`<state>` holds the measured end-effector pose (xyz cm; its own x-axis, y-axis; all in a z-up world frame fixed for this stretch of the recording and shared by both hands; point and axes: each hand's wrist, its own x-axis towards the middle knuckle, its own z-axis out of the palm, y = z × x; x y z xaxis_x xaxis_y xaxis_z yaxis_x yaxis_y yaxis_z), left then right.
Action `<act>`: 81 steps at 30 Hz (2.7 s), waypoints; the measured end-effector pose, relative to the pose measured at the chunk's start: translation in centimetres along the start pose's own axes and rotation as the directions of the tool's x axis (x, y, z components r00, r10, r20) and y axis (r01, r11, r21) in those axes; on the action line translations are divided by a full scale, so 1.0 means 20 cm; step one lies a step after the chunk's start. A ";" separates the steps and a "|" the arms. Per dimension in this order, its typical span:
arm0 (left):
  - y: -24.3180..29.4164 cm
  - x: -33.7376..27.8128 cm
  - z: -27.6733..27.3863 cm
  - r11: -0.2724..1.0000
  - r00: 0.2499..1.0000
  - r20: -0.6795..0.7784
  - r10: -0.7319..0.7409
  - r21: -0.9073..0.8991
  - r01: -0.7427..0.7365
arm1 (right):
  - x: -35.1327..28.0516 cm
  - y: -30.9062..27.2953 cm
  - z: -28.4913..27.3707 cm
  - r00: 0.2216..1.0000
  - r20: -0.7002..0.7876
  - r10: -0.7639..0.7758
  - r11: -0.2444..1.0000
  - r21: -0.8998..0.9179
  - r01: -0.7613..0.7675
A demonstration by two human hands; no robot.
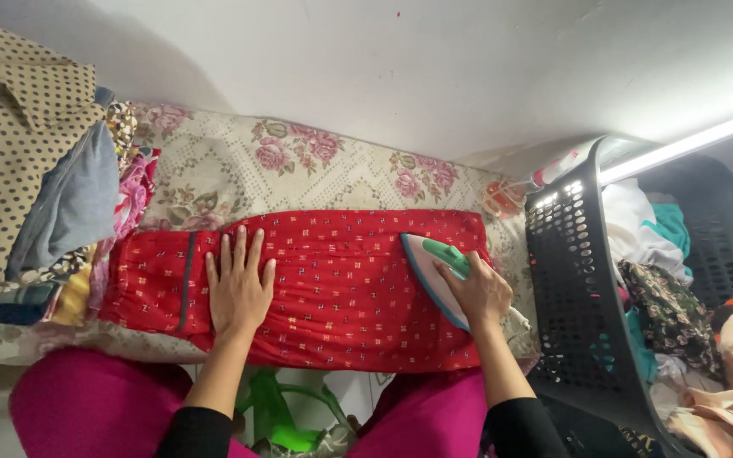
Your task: The person irons a red patterned cloth on a floral-patterned surface. They repeatedly smooth the fabric with their hands and use a green iron to press it flat, folding the cloth into a smaller rectangle by the end.
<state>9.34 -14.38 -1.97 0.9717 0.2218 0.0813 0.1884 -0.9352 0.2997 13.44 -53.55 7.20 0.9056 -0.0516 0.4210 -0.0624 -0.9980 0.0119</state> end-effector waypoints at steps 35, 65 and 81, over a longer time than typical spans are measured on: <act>0.08 0.00 -0.11 0.998 0.996 0.077 -0.049 0.052 0.045 | 0.04 -0.34 0.02 0.923 0.379 0.065 0.995 0.041 -0.087; 0.06 0.02 -0.08 0.995 0.992 0.082 -0.094 0.054 0.090 | 0.15 0.02 0.11 0.932 0.254 0.258 0.966 -0.058 -0.252; 0.05 0.02 -0.08 0.995 0.992 0.084 -0.094 -0.024 0.096 | -0.39 -0.28 0.02 0.996 0.081 0.030 0.999 -0.020 -0.028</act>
<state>9.70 -14.75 -0.10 0.9582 0.2849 -0.0271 0.2777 -0.9025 0.3293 6.88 -47.49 3.39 0.9345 -0.0841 0.3460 -0.0962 -0.9952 0.0177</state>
